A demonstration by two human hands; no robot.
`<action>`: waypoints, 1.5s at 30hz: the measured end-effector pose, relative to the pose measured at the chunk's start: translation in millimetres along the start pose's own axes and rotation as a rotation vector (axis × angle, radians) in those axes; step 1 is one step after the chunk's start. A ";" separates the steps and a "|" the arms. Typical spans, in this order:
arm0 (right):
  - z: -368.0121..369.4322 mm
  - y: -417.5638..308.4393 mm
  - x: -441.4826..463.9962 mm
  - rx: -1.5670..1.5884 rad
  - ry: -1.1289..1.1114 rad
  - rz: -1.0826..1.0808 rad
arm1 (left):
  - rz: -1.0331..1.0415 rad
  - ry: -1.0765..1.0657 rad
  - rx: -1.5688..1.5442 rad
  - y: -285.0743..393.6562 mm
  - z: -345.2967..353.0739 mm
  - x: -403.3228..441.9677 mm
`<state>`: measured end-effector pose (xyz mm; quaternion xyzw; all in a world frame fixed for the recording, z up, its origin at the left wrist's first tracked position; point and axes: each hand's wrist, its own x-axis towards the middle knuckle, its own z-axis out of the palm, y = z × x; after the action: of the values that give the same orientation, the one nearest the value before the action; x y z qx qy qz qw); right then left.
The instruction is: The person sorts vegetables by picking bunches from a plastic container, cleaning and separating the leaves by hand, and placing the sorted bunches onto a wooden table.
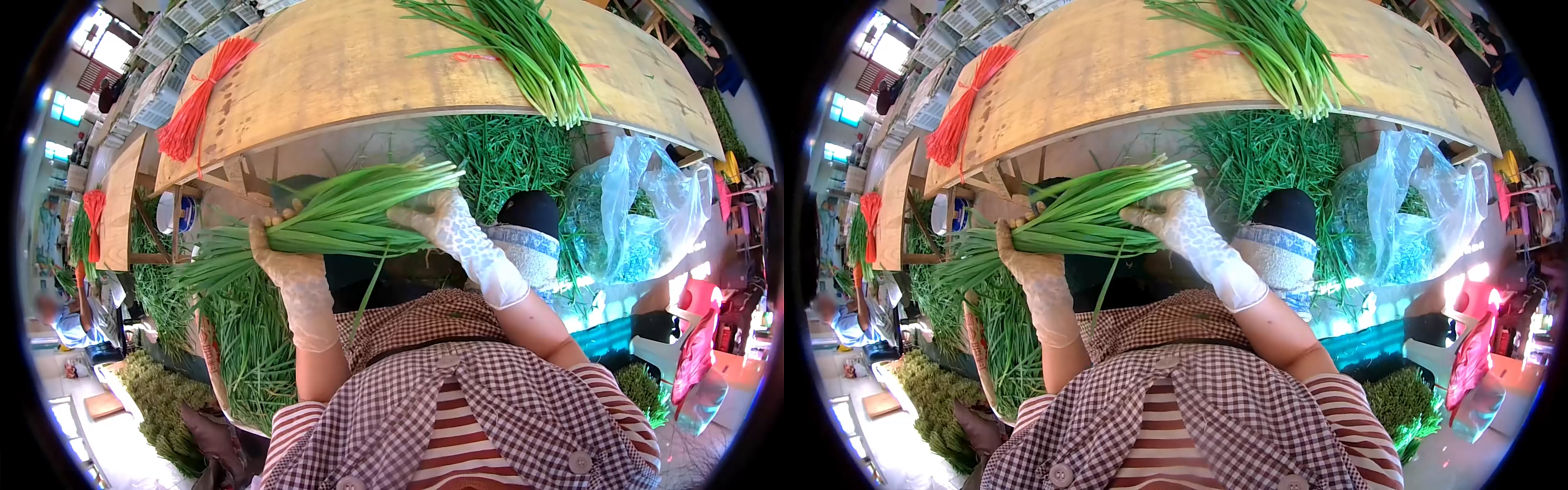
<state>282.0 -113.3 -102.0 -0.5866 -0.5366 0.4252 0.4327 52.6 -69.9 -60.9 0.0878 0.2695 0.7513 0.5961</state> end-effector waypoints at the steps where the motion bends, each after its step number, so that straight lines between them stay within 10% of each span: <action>1: 2.5 -1.3 -1.8 0.118 -0.029 0.100 | 0.001 -0.015 -0.011 -0.1 -0.1 -0.4; 16: -52.1 -17.9 -19.5 -0.223 -0.007 -0.129 | -0.018 -0.020 0.013 25.4 -8.1 7.1; 21: -50.8 -23.8 -22.2 0.154 0.087 0.125 | 0.004 -0.033 0.037 28.9 -9.4 8.4; 28: -29.4 -15.5 -22.8 0.313 -0.217 -0.057 | -0.158 -0.106 -0.047 11.3 -13.2 18.0; 32: -44.9 -30.2 -32.2 0.645 -0.128 0.262 | -0.182 -0.148 -0.057 14.6 -11.3 21.8; 38: -102.7 19.2 -29.8 -0.182 0.215 0.289 | 0.030 0.027 0.069 50.8 -8.0 20.2; 42: -71.2 -28.2 -32.7 0.043 0.220 -0.266 | -0.040 -0.061 0.044 47.7 -6.9 16.8; 45: -54.0 -49.8 -18.8 -0.503 0.228 -0.766 | -0.130 -0.152 0.000 35.3 -6.0 16.0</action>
<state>319.8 -132.4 -39.0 -0.4759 -0.7499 0.0248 0.4589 15.5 -61.7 -50.9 0.1266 0.2286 0.7022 0.6623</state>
